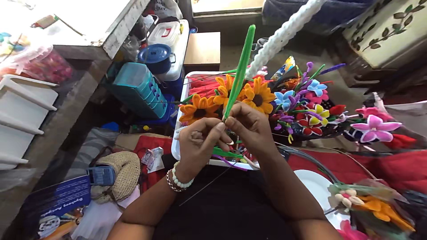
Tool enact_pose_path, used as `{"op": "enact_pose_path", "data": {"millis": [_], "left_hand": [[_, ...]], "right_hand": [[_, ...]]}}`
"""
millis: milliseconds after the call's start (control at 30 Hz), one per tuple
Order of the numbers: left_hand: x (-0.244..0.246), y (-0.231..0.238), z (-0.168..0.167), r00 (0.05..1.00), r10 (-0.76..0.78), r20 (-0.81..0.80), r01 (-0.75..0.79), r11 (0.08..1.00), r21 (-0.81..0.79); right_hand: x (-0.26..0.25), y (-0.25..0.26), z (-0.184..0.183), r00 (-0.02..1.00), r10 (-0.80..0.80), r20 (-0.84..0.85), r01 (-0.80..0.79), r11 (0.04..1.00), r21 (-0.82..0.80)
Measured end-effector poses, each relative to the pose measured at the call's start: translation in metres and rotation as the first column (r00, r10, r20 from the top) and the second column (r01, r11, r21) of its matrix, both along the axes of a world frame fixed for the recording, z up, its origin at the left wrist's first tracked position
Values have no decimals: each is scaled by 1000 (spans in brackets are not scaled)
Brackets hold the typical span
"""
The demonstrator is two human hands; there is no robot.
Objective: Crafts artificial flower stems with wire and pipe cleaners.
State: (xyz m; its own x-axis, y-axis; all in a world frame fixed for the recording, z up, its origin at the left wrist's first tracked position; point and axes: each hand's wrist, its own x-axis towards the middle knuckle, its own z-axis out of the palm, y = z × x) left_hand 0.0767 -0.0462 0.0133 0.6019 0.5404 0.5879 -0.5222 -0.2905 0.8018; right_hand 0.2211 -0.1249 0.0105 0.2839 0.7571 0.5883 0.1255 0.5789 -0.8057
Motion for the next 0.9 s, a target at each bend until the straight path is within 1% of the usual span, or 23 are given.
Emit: {"op": "enact_pose_path", "data": {"millis": [100, 133, 167, 200, 233, 267, 300, 333, 367, 400, 433, 467, 533, 600, 633, 733, 800, 900], "left_hand": [[1, -1, -1, 996, -90, 12, 91, 987, -131], [2, 0, -1, 995, -101, 2, 100, 983, -155], [3, 1, -2, 997, -78, -19, 75, 988, -132], [4, 3, -3, 999, -14, -49, 12, 999, -51], [4, 5, -4, 994, 83, -75, -78, 994, 78], [4, 7, -6, 977, 193, -87, -167, 957, 238], [4, 9, -7, 950, 301, -84, -244, 883, 401], [4, 10, -8, 915, 397, -69, -303, 792, 531], [4, 10, -8, 879, 475, -50, -344, 703, 623], [4, 9, -8, 850, 525, -32, -368, 639, 676], [5, 8, -10, 839, 543, -20, -383, 617, 688], [5, 8, -11, 848, 530, -18, -384, 638, 668], [5, 7, -15, 893, 449, -26, -359, 748, 559], [5, 6, -14, 932, 360, -35, -309, 843, 439], [4, 5, -13, 943, 331, -31, -293, 872, 391], [3, 4, -11, 965, 260, -19, -243, 924, 295], [1, 4, -10, 979, 201, -27, -189, 952, 242], [-1, 4, -12, 996, 81, -37, -76, 990, 122]], "right_hand": [[3, 4, -4, 998, 62, -24, -61, 998, 29], [4, 5, -4, 999, 52, -17, -51, 998, 32], [5, 5, -4, 1000, 21, 0, -21, 999, 28], [5, 4, -4, 999, -34, 27, 34, 999, 17], [4, 3, -2, 991, -113, 68, 113, 994, 0], [2, 1, -1, 974, -195, 118, 199, 980, -25], [1, -1, 1, 948, -271, 167, 282, 958, -43], [-1, -1, 1, 921, -327, 211, 343, 938, -44], [-3, -2, 1, 896, -369, 248, 387, 922, -27], [-5, -2, 0, 871, -404, 279, 423, 906, -9], [-6, -2, 0, 850, -428, 308, 449, 894, 2], [-6, -2, 1, 836, -435, 333, 459, 888, 7], [-6, -4, 4, 826, -426, 370, 452, 892, 18], [-4, -5, 5, 840, -402, 365, 420, 907, 33], [-2, -6, 5, 856, -380, 351, 393, 919, 38], [-1, -6, 7, 915, -297, 274, 302, 953, 26], [-1, -6, 7, 956, -234, 176, 237, 972, 5], [0, -6, 7, 996, -81, 22, 82, 995, -50]]}}
